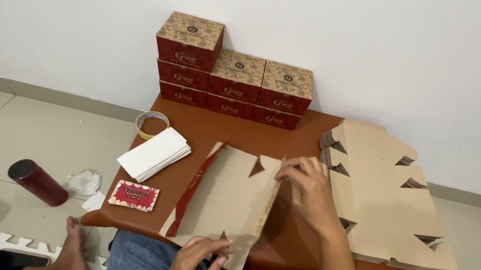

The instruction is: Assembling a cardboard gift box from a flat template by folding and tucking flaps.

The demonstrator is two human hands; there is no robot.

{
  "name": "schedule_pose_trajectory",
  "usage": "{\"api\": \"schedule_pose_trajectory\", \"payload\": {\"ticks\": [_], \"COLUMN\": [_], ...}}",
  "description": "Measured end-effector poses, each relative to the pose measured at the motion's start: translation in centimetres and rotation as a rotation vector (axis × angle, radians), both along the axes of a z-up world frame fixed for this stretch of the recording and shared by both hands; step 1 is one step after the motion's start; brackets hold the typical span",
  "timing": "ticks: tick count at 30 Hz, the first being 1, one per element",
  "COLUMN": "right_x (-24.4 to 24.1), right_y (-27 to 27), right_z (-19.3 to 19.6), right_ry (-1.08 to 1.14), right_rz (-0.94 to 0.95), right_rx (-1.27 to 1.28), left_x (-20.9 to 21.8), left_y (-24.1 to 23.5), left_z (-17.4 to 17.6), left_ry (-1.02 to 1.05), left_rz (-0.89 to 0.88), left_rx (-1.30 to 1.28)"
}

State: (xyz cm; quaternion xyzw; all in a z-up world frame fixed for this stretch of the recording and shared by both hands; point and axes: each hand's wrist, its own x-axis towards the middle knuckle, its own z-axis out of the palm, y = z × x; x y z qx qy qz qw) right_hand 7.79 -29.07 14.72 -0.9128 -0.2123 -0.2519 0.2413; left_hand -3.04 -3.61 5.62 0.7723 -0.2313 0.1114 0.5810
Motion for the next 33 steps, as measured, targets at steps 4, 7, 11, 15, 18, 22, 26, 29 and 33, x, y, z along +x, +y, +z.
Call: {"api": "schedule_pose_trajectory", "payload": {"ticks": [4, 7, 11, 15, 18, 22, 26, 29, 33], "right_x": [1.2, 0.0, -5.0, -10.2, -12.0, -12.5, -12.4, -12.3, -11.8], "right_y": [-3.8, -6.7, -8.5, -6.5, -4.1, -2.6, 0.6, 2.9, 5.1], "right_z": [-0.7, -1.5, -2.3, -3.3, -4.0, -6.6, -6.5, -6.9, -8.1], "right_ry": [-0.019, 0.108, 0.109, 0.328, 0.429, 0.410, 0.366, 0.322, 0.314], "right_rz": [-0.101, -0.278, -0.342, -0.279, -0.206, -0.068, 0.118, 0.211, 0.259], "right_rx": [0.013, -0.012, 0.041, 0.048, 0.012, -0.076, -0.086, -0.104, -0.124], "left_x": [0.4, 1.1, 1.7, 2.7, 3.4, 3.0, 3.3, 3.3, 2.9], "left_y": [0.3, 1.3, 3.6, 5.7, 6.1, 5.2, 4.9, 4.2, 2.3], "left_z": [1.0, -0.6, -0.9, -2.0, -1.9, -0.4, -0.2, 0.3, 1.1], "left_ry": [-0.224, -0.320, -0.194, -0.105, 0.042, 0.012, 0.133, 0.209, 0.237], "left_rz": [0.029, 0.167, 0.331, 0.282, 0.240, 0.295, 0.416, 0.430, 0.369], "left_rx": [0.077, 0.181, 0.418, 0.617, 0.635, 0.535, 0.521, 0.520, 0.394]}}
